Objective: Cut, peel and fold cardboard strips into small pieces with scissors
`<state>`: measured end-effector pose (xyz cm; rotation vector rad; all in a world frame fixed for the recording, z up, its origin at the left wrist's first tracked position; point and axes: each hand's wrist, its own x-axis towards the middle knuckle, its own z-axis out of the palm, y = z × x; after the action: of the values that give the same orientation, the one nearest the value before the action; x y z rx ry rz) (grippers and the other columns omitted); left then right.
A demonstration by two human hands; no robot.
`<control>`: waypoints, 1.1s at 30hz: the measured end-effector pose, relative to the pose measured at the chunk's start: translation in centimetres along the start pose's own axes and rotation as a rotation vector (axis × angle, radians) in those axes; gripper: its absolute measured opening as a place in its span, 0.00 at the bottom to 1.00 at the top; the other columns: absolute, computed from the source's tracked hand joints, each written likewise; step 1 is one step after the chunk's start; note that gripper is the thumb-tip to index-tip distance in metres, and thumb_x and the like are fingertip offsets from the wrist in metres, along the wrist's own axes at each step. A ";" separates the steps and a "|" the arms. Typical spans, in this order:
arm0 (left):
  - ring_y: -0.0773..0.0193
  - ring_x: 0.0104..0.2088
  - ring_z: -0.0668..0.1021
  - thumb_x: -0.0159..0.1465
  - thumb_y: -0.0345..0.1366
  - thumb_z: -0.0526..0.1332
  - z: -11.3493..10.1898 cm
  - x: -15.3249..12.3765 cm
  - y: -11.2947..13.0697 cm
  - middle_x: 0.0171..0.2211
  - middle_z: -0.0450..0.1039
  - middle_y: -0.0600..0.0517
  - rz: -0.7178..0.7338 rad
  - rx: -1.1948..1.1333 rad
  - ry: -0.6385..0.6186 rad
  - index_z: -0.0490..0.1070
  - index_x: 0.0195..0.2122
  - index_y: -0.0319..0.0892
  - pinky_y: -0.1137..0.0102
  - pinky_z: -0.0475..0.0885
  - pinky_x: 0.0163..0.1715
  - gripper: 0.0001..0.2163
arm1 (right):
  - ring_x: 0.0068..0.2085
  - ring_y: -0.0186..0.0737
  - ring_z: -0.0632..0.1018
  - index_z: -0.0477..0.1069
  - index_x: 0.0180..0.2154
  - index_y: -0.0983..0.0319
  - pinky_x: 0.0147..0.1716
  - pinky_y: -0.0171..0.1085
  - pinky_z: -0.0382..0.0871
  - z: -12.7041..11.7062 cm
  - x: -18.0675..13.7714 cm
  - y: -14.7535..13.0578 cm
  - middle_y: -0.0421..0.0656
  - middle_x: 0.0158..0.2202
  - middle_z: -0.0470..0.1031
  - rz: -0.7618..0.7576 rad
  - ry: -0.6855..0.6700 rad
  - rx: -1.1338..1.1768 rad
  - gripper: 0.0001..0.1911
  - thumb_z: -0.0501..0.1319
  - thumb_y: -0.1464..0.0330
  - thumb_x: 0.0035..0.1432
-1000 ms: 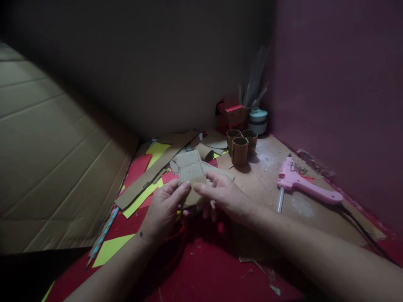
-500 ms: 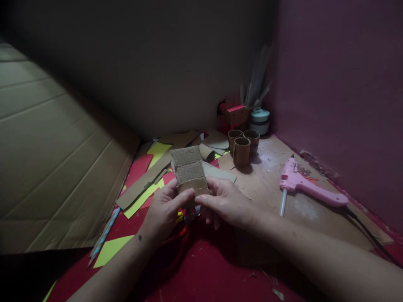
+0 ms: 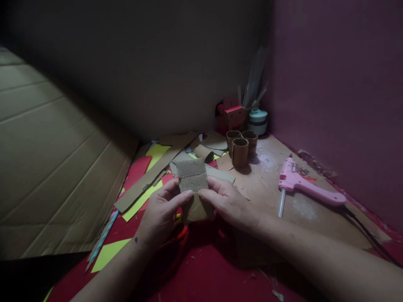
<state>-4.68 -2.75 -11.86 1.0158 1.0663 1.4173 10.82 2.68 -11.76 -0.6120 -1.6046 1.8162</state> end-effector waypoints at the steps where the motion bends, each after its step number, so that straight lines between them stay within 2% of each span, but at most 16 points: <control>1: 0.66 0.32 0.75 0.56 0.31 0.66 0.0 0.0 0.0 0.31 0.75 0.52 -0.008 -0.009 0.001 0.74 0.37 0.39 0.70 0.73 0.36 0.07 | 0.37 0.38 0.75 0.73 0.44 0.61 0.40 0.38 0.69 0.0 0.0 0.0 0.41 0.35 0.76 -0.006 -0.001 0.002 0.12 0.57 0.68 0.59; 5: 0.64 0.33 0.76 0.57 0.31 0.66 -0.1 0.0 -0.1 0.33 0.76 0.51 -0.033 -0.036 -0.024 0.74 0.36 0.39 0.69 0.73 0.36 0.06 | 0.35 0.36 0.74 0.73 0.44 0.61 0.37 0.36 0.70 0.0 0.1 0.0 0.40 0.32 0.74 -0.028 -0.007 -0.024 0.11 0.57 0.69 0.59; 10: 0.61 0.38 0.77 0.59 0.32 0.64 -0.4 0.1 -0.2 0.40 0.76 0.48 0.004 0.009 0.028 0.74 0.42 0.40 0.67 0.72 0.41 0.10 | 0.23 0.34 0.74 0.64 0.54 0.58 0.21 0.33 0.70 -0.2 0.3 0.7 0.38 0.27 0.72 0.084 -0.002 0.076 0.18 0.55 0.62 0.63; 13: 0.60 0.41 0.76 0.60 0.33 0.64 -0.5 0.3 -0.2 0.41 0.76 0.47 0.042 0.034 0.065 0.74 0.43 0.40 0.66 0.71 0.44 0.11 | 0.23 0.37 0.76 0.62 0.55 0.58 0.18 0.33 0.71 -0.3 0.3 1.2 0.41 0.29 0.74 0.145 -0.047 0.168 0.21 0.53 0.56 0.63; 16: 0.59 0.40 0.76 0.59 0.33 0.64 -0.6 0.3 -0.2 0.40 0.77 0.47 0.052 0.041 0.086 0.75 0.43 0.40 0.66 0.70 0.43 0.11 | 0.25 0.36 0.76 0.66 0.51 0.60 0.18 0.33 0.72 -0.3 0.5 1.2 0.44 0.33 0.76 0.176 -0.035 0.160 0.20 0.56 0.57 0.62; 21: 0.57 0.44 0.77 0.57 0.31 0.65 -0.8 0.3 -0.4 0.41 0.78 0.48 0.023 0.035 0.086 0.76 0.42 0.40 0.64 0.68 0.49 0.11 | 0.27 0.36 0.75 0.73 0.40 0.63 0.22 0.35 0.74 -0.4 0.8 1.0 0.43 0.32 0.75 0.179 0.020 0.218 0.11 0.61 0.66 0.54; 24: 0.57 0.44 0.77 0.57 0.31 0.65 -0.9 0.4 -0.4 0.41 0.78 0.48 0.006 0.029 0.078 0.76 0.41 0.40 0.64 0.68 0.49 0.10 | 0.27 0.36 0.74 0.74 0.37 0.63 0.27 0.36 0.73 -0.6 0.7 1.2 0.41 0.28 0.73 0.173 0.005 0.273 0.10 0.60 0.71 0.49; 26: 0.58 0.43 0.77 0.58 0.32 0.64 -0.9 0.5 -0.3 0.41 0.78 0.47 0.008 0.024 0.093 0.76 0.42 0.40 0.65 0.68 0.48 0.10 | 0.28 0.36 0.74 0.73 0.37 0.62 0.31 0.38 0.71 -0.7 0.7 1.3 0.41 0.29 0.74 0.146 -0.030 0.316 0.15 0.58 0.75 0.44; 29: 0.59 0.42 0.78 0.58 0.33 0.64 -0.9 0.8 0.2 0.42 0.78 0.47 0.029 0.004 0.132 0.74 0.42 0.39 0.66 0.70 0.45 0.10 | 0.36 0.39 0.75 0.71 0.41 0.61 0.38 0.40 0.70 -0.7 0.6 1.6 0.42 0.36 0.75 0.074 -0.058 0.344 0.25 0.56 0.80 0.37; 33: 0.58 0.41 0.79 0.60 0.32 0.63 -0.8 0.9 0.6 0.42 0.78 0.46 0.046 -0.013 0.171 0.73 0.42 0.37 0.66 0.72 0.41 0.09 | 0.44 0.41 0.74 0.66 0.48 0.59 0.38 0.37 0.68 -0.5 0.7 1.6 0.43 0.44 0.73 0.055 -0.037 0.287 0.33 0.59 0.82 0.36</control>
<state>-5.69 -1.98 -11.40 0.9270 1.1617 1.5686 10.39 3.43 -13.40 -0.4972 -1.3269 2.0603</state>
